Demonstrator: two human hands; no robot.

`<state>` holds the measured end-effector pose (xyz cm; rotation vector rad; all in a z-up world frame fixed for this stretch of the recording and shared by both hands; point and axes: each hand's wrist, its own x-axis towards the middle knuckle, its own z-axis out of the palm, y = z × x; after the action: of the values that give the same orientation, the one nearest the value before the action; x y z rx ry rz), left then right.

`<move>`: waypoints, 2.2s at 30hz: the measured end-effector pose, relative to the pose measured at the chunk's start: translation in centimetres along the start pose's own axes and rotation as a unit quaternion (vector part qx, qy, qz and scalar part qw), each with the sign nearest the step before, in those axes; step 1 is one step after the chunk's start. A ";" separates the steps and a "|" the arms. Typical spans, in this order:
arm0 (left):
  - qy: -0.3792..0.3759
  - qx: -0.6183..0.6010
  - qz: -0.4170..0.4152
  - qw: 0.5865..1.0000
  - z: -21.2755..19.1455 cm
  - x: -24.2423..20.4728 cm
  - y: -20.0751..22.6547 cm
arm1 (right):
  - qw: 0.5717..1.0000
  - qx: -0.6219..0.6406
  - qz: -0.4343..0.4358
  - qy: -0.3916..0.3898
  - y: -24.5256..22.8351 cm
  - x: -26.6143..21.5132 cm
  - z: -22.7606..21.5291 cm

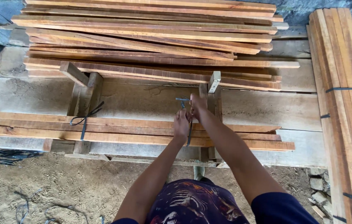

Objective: The recorder is using black elastic or rubber ties to bundle thin strips of wood together.

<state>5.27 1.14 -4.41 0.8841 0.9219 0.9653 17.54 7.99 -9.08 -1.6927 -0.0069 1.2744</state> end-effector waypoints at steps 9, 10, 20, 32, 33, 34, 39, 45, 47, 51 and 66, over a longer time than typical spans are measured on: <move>-0.040 0.120 0.007 0.992 -2.3 -4.0 -0.1 | 0.983 -0.113 -0.098 0.111 5.5 6.2 0.4; -0.047 0.147 0.030 0.988 -2.2 -4.5 0.7 | 0.980 -0.117 -0.107 0.122 5.2 6.0 0.7; -0.090 0.179 0.074 0.977 -2.6 -6.6 3.4 | 0.955 -0.220 -0.160 0.116 6.2 5.4 2.0; -0.176 0.404 0.188 0.878 -5.6 -4.1 -2.8 | 0.838 -0.530 -0.130 -0.023 8.2 5.2 3.7; -0.174 0.403 0.183 0.879 -5.4 -4.1 -2.6 | 0.836 -0.533 -0.126 -0.026 6.5 3.5 4.0; -0.178 0.401 0.194 0.877 -5.3 -4.2 -2.3 | 0.842 -0.527 -0.114 -0.017 4.9 1.7 4.2; -0.177 0.386 0.209 0.881 -5.3 -4.6 -2.1 | 0.832 -0.543 -0.104 -0.034 4.6 1.7 4.0; -0.104 0.215 0.103 0.966 -4.2 -4.9 2.2 | 0.907 -0.395 -0.142 0.032 9.0 9.7 1.9; -0.048 0.146 0.054 0.987 -3.3 -4.5 3.5 | 0.937 -0.320 -0.134 0.035 11.2 13.7 0.6; -0.064 0.060 0.052 0.995 -2.6 -2.3 1.2 | 0.989 -0.138 -0.055 0.004 4.3 5.3 -1.6; -0.071 0.191 0.016 0.979 -4.1 -3.5 -1.0 | 0.975 -0.137 -0.132 0.116 4.1 2.3 0.5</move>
<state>0.79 -1.66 -5.87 1.2799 0.9893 0.7515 16.17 7.39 -13.56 -1.9938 -0.2702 0.9037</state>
